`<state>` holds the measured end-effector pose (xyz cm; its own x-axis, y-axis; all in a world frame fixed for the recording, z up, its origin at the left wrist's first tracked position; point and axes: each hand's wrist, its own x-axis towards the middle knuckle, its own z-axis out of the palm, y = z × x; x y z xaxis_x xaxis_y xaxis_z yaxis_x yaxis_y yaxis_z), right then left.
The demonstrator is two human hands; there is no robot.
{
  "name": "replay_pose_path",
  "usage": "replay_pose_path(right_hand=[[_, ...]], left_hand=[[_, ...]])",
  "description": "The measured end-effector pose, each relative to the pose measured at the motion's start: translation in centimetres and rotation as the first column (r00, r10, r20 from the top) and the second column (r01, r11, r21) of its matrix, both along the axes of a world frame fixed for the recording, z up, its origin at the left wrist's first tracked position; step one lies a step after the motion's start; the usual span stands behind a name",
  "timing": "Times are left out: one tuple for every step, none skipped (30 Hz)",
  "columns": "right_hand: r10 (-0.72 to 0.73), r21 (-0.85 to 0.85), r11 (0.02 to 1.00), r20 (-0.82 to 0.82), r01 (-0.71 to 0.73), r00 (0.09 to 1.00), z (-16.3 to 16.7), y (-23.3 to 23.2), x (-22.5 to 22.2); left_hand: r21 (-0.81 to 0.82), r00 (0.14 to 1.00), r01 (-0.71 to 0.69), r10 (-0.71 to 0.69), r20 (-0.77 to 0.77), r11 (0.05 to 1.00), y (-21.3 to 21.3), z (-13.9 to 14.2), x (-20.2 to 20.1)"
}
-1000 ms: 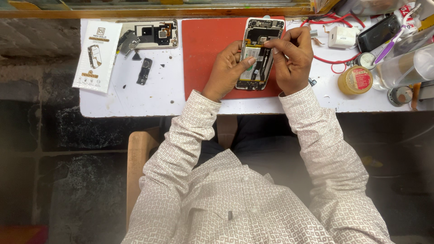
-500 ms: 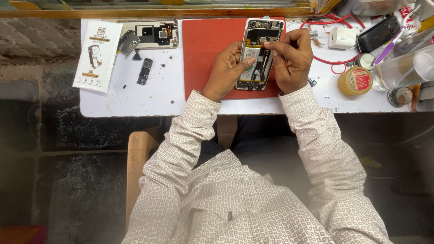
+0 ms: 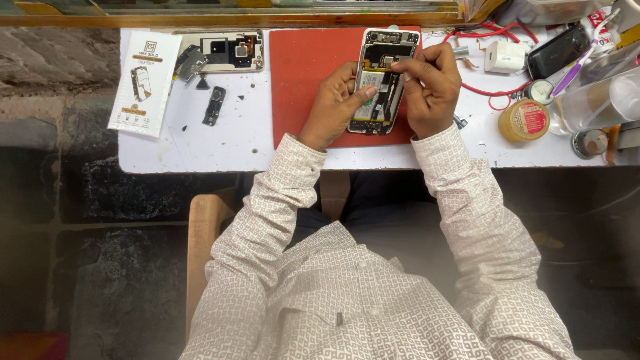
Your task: The person works on a disassembled smartphone at a repair bench. They separate the screen from the phone frame, peel old adhesive residue from the frame by hand, brush debris off the frame, apply adhesive tape around the frame edge, and finally wipe the frame with an orange cloth.
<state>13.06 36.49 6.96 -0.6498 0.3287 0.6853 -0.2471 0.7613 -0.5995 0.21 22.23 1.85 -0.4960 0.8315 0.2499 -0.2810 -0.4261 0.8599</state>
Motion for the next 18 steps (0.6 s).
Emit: replay_pose_path(right_hand=[[0.045,-0.065,0.997,0.002,-0.044,0.999,0.06,0.04,-0.10],[0.089,-0.129,0.988,0.001,-0.088,0.996,0.15,0.16,-0.19],[0.132,-0.193,0.973,-0.002,-0.130,0.991,0.21,0.24,-0.28],[0.130,-0.216,0.969,0.018,-0.123,0.991,0.28,0.36,-0.37],[0.129,-0.238,0.964,0.037,-0.117,0.991,0.34,0.46,-0.46],[0.128,-0.260,0.959,0.057,-0.109,0.990,0.40,0.59,-0.51],[0.129,-0.251,0.962,0.068,-0.108,0.989,0.43,0.68,-0.57],[0.131,-0.243,0.964,0.078,-0.108,0.988,0.47,0.78,-0.64],[0.132,-0.235,0.966,0.089,-0.108,0.987,0.46,0.82,-0.71],[0.130,-0.227,0.968,0.091,-0.107,0.987,0.46,0.87,-0.75],[0.128,-0.218,0.970,0.093,-0.106,0.987,0.44,0.84,-0.81],[0.126,-0.210,0.972,0.096,-0.104,0.987,0.40,0.79,-0.84],[0.113,-0.198,0.976,0.107,-0.090,0.988,0.35,0.68,-0.90],[0.100,-0.185,0.980,0.118,-0.077,0.988,0.32,0.57,-0.92],[0.087,-0.172,0.983,0.129,-0.064,0.988,0.28,0.42,-0.94],[0.078,-0.179,0.982,0.130,-0.054,0.989,0.27,0.29,-0.95],[0.069,-0.186,0.982,0.131,-0.044,0.989,0.25,0.14,-0.96],[0.061,-0.193,0.981,0.132,-0.035,0.989,0.25,0.07,-0.95]], left_hand=[[0.014,1.000,0.001,-0.001,0.005,1.000,-0.01,-0.07,-0.01],[0.028,1.000,0.003,-0.003,0.010,1.000,0.08,-0.13,0.04],[0.042,1.000,0.005,-0.006,0.015,0.999,0.12,-0.20,0.07],[0.041,1.000,0.006,-0.007,0.019,0.999,0.14,-0.26,0.08],[0.040,1.000,0.007,-0.008,0.023,0.999,0.13,-0.32,0.06],[0.040,1.000,0.008,-0.009,0.027,0.999,0.18,-0.35,0.10],[0.037,1.000,0.007,-0.007,0.020,0.999,0.21,-0.39,0.10],[0.034,1.000,0.004,-0.004,0.012,0.999,0.21,-0.40,0.06],[0.031,1.000,0.001,-0.002,0.004,1.000,0.16,-0.42,0.04],[0.031,1.000,-0.001,0.001,0.002,1.000,0.22,-0.41,0.07],[0.031,1.000,-0.004,0.004,0.000,1.000,0.22,-0.40,0.06],[0.031,1.000,-0.007,0.007,-0.001,0.999,0.22,-0.39,0.06],[0.023,1.000,-0.012,0.012,-0.008,1.000,0.18,-0.38,0.04],[0.016,1.000,-0.016,0.016,-0.015,1.000,0.22,-0.36,0.06],[0.009,1.000,-0.021,0.021,-0.022,1.000,0.22,-0.34,0.05],[0.011,1.000,-0.018,0.018,-0.018,1.000,0.23,-0.31,0.02],[0.012,1.000,-0.015,0.016,-0.014,1.000,0.21,-0.30,0.00],[0.014,1.000,-0.013,0.013,-0.010,1.000,0.24,-0.27,0.03]])
